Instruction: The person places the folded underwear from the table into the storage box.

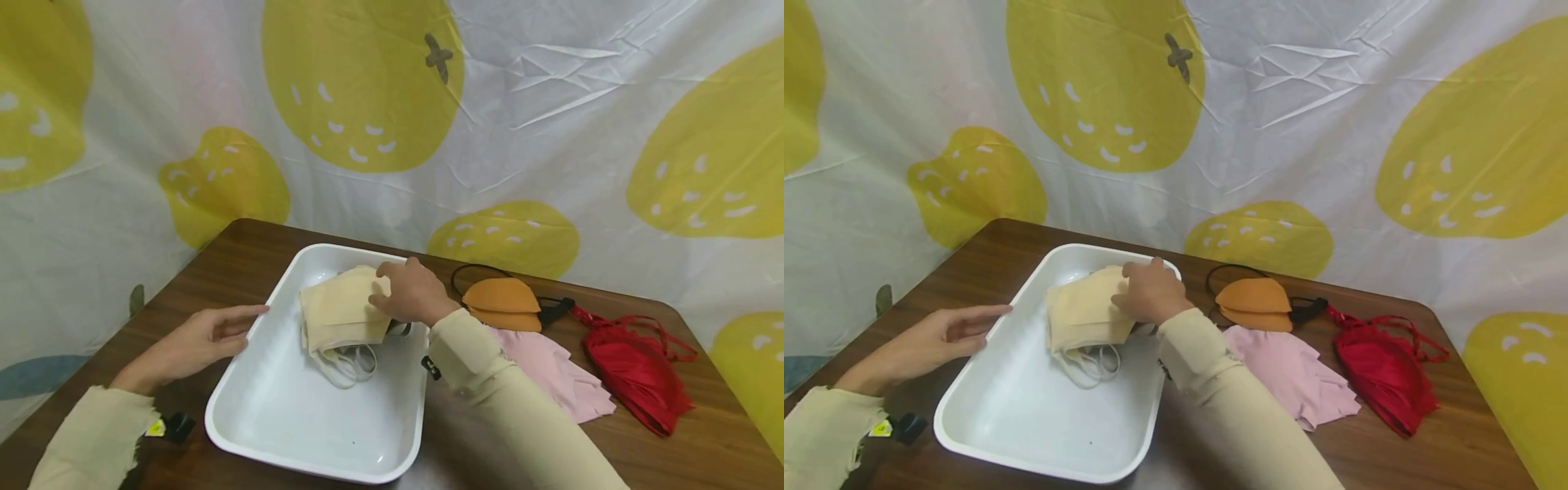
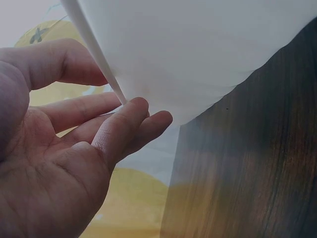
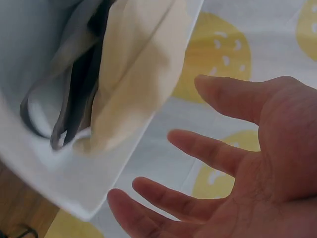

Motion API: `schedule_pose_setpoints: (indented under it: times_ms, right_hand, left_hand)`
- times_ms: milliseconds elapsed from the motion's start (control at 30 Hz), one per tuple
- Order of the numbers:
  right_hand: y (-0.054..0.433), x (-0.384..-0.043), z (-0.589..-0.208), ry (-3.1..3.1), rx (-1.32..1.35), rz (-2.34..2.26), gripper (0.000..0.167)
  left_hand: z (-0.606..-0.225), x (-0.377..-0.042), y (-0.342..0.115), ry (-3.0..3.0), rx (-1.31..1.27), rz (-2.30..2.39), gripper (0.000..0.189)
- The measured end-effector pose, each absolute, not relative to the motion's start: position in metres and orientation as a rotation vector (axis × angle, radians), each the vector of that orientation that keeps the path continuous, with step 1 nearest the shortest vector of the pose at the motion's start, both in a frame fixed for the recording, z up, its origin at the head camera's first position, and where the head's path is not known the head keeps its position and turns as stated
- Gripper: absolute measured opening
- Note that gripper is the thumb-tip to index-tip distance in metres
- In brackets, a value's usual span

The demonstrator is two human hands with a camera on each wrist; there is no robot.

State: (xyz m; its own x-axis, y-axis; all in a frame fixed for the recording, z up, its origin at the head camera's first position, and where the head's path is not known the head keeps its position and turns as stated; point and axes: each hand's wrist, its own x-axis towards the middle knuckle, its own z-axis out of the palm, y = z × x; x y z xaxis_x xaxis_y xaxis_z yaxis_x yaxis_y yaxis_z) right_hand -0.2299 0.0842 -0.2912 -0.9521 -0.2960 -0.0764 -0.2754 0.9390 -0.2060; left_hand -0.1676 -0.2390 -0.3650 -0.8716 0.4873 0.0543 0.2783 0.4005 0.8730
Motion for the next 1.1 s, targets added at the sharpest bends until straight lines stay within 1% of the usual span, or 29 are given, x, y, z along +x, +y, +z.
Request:
schedule_pose_setpoints:
  times_ms: [267, 500, 700, 900, 1100]
  right_hand:
    - [0.117, -0.232, -0.281, 2.997, -0.548, -0.397, 0.047]
    - [0.157, -0.228, -0.281, 2.967, -0.606, -0.552, 0.042]
    - [0.205, -0.218, -0.28, 2.949, -0.458, -0.638, 0.04]
    - [0.25, -0.21, -0.286, 2.933, -0.312, -0.717, 0.05]
    - [0.287, -0.199, -0.301, 2.932, -0.277, -0.702, 0.055]
  left_hand:
    - [-0.366, -0.167, -0.241, 2.434, 0.672, 1.498, 0.052]
    - [-0.367, -0.167, -0.24, 2.427, 0.67, 1.505, 0.053]
    - [-0.365, -0.169, -0.238, 2.47, 0.651, 1.453, 0.053]
    - [-0.362, -0.169, -0.237, 2.459, 0.633, 1.446, 0.054]
    - [-0.363, -0.168, -0.237, 2.445, 0.613, 1.455, 0.055]
